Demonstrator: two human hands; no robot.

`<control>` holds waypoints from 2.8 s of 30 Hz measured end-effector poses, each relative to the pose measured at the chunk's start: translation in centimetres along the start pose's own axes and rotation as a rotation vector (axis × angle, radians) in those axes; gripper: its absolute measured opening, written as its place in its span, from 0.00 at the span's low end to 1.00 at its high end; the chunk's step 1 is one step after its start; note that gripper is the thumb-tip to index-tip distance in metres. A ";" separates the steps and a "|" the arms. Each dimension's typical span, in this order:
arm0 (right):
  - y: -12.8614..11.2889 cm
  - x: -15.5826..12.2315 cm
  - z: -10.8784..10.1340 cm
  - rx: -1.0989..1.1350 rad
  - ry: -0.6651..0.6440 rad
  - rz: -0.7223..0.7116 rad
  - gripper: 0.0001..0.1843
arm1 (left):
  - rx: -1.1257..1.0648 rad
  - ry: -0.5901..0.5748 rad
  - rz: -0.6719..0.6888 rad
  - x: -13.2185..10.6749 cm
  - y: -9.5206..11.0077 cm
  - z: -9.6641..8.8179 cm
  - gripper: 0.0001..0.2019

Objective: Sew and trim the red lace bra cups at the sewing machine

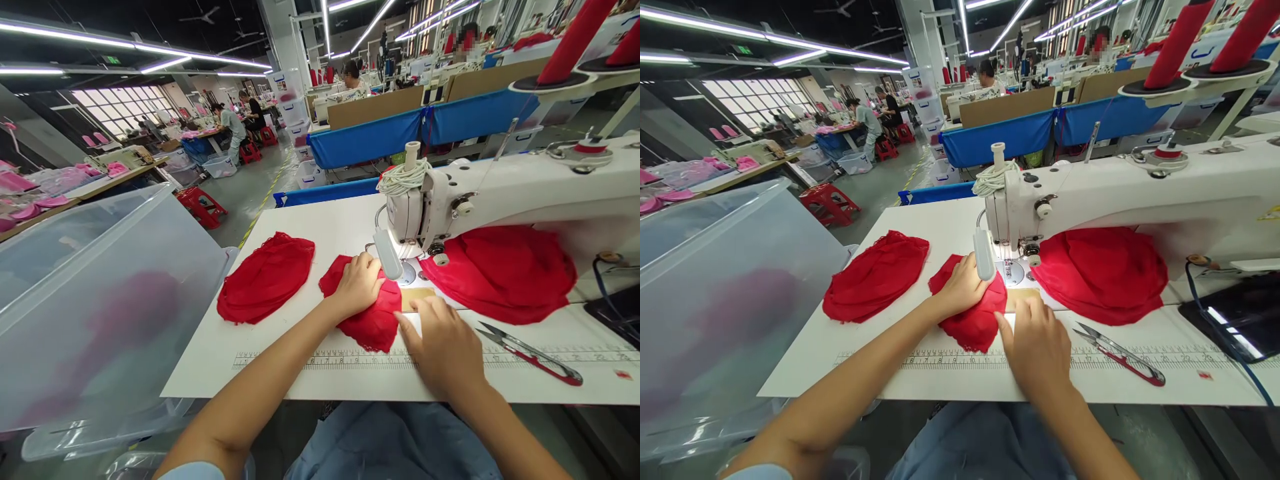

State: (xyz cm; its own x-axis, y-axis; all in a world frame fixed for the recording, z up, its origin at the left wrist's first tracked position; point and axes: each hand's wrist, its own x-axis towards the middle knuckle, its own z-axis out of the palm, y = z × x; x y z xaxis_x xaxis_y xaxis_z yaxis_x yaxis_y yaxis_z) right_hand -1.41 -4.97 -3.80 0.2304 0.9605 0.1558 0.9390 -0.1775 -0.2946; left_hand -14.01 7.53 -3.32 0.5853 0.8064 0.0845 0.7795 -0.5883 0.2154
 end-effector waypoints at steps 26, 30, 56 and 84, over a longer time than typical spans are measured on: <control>1.8 0.3 0.5 0.021 0.177 -0.160 0.09 | 0.064 0.078 0.114 -1.0 0.7 0.1 0.07; 2.9 1.9 0.4 -0.004 0.262 -0.334 0.14 | -0.023 0.054 0.150 -0.9 0.7 0.0 0.05; 3.9 5.3 1.0 0.060 0.272 -0.746 0.13 | -0.245 0.062 0.241 0.0 -0.7 0.4 0.06; 4.4 4.4 2.1 0.154 0.388 -0.756 0.12 | -0.203 0.150 0.309 0.6 -1.2 1.1 0.08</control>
State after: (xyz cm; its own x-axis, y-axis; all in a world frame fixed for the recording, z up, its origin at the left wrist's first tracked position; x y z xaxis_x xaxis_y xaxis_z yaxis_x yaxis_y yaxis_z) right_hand 3.24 -1.09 -6.36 -0.3453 0.6627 0.6645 0.8367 0.5381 -0.1018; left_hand -14.33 8.59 -4.64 0.7344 0.6023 0.3128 0.5032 -0.7925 0.3446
